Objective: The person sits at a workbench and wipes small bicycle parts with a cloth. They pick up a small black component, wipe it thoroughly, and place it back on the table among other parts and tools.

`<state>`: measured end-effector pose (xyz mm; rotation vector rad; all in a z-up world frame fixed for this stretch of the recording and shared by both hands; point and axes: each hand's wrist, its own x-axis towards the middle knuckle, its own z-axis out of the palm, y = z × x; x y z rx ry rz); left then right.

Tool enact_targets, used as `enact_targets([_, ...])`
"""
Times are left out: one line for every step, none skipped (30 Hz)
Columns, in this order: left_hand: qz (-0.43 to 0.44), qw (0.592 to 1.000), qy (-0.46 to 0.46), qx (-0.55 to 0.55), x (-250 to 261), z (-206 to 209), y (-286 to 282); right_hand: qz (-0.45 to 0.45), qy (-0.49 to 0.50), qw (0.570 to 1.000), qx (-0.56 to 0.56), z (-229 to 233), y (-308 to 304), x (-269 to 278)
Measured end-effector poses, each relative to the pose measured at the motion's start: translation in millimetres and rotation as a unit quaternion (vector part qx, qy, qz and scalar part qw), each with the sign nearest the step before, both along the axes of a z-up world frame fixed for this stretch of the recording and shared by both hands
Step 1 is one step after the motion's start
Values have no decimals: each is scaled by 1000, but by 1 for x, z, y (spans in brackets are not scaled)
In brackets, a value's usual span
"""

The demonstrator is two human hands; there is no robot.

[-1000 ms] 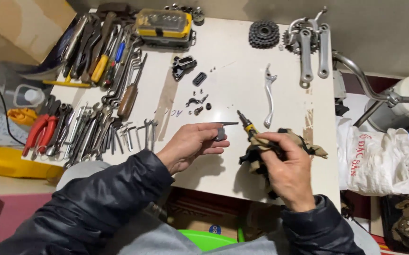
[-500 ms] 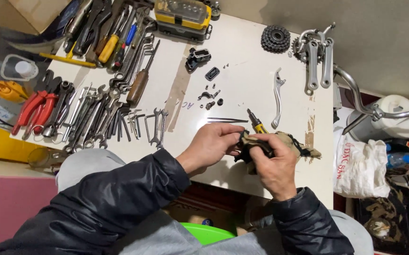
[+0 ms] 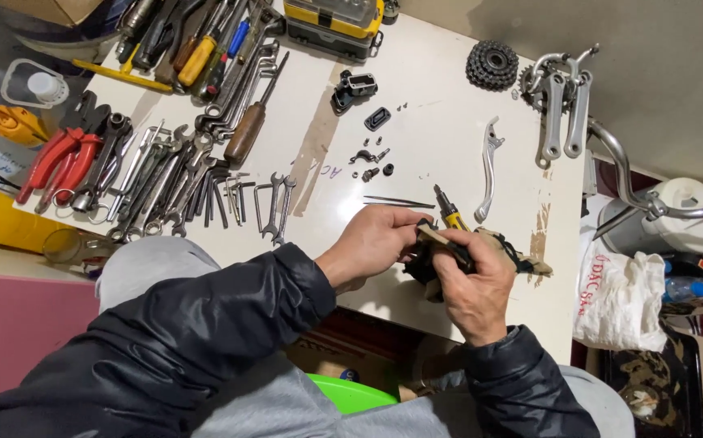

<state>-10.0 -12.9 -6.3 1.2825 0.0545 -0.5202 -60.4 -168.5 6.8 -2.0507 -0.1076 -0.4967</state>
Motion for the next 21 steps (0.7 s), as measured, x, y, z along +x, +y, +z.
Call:
enact_targets([-2, 1000, 2, 1, 2, -14, -4, -2, 2, 1000, 1, -4, -2, 0])
enact_targets([-5, 1000, 9, -2, 5, -28, -8, -28, 25, 999, 17, -7, -4, 1])
enact_targets([-9, 1000, 15, -5, 7, -41, -12, -55, 47, 997, 33, -11, -6, 1])
enact_targets([-9, 1000, 15, -4, 5, -31, -11, -54, 48, 997, 34, -9, -3, 1])
enact_targets([-12, 1000, 16, -11, 2, -20, -9, -76, 56, 994, 57, -7, -1, 1])
enact_targets([-18, 1000, 18, -17, 0, -10, -8, -100, 65, 990, 79, -5, 2, 0])
enact_targets([-19, 1000, 19, -17, 0, -3, -5, -101, 66, 990, 80, -3, -1, 2])
enact_targets([-1, 999, 29, -26, 1, 5, -2, -110, 61, 985, 114, 0, -2, 6])
enact_targets([18, 998, 39, -36, 2, 12, 1, -119, 56, 980, 149, 3, -4, 9])
enact_targets([20, 998, 39, -35, 4, 15, 4, -117, 56, 980, 150, 2, -7, 10])
enact_targets([22, 998, 43, -32, 6, 18, 7, -117, 63, 980, 148, 1, -9, 11])
enact_targets([22, 998, 49, -29, 7, 21, 9, -119, 69, 980, 146, 0, -12, 11])
enact_targets([22, 998, 49, -28, 8, 21, 10, -119, 70, 980, 146, 3, -10, 10])
enact_targets([27, 998, 57, -30, 9, 20, 10, -108, 76, 982, 133, 6, -9, 8])
enact_targets([31, 997, 64, -31, 10, 19, 10, -96, 83, 985, 120, 9, -7, 6])
enact_targets([31, 997, 65, -31, 10, 18, 9, -97, 83, 984, 121, 8, -6, 5])
enact_targets([29, 997, 69, -31, 10, 18, 9, -87, 87, 989, 85, 7, -6, 4])
enact_targets([26, 997, 73, -31, 11, 18, 8, -77, 89, 992, 50, 7, -5, 4])
enact_targets([25, 997, 73, -30, 10, 17, 7, -78, 89, 992, 51, 5, -7, 4])
enact_targets([26, 997, 73, -28, 10, 16, 7, -63, 101, 993, 9, 4, -8, 4])
enact_targets([27, 997, 73, -26, 10, 15, 6, -48, 113, 992, -33, 2, -10, 5])
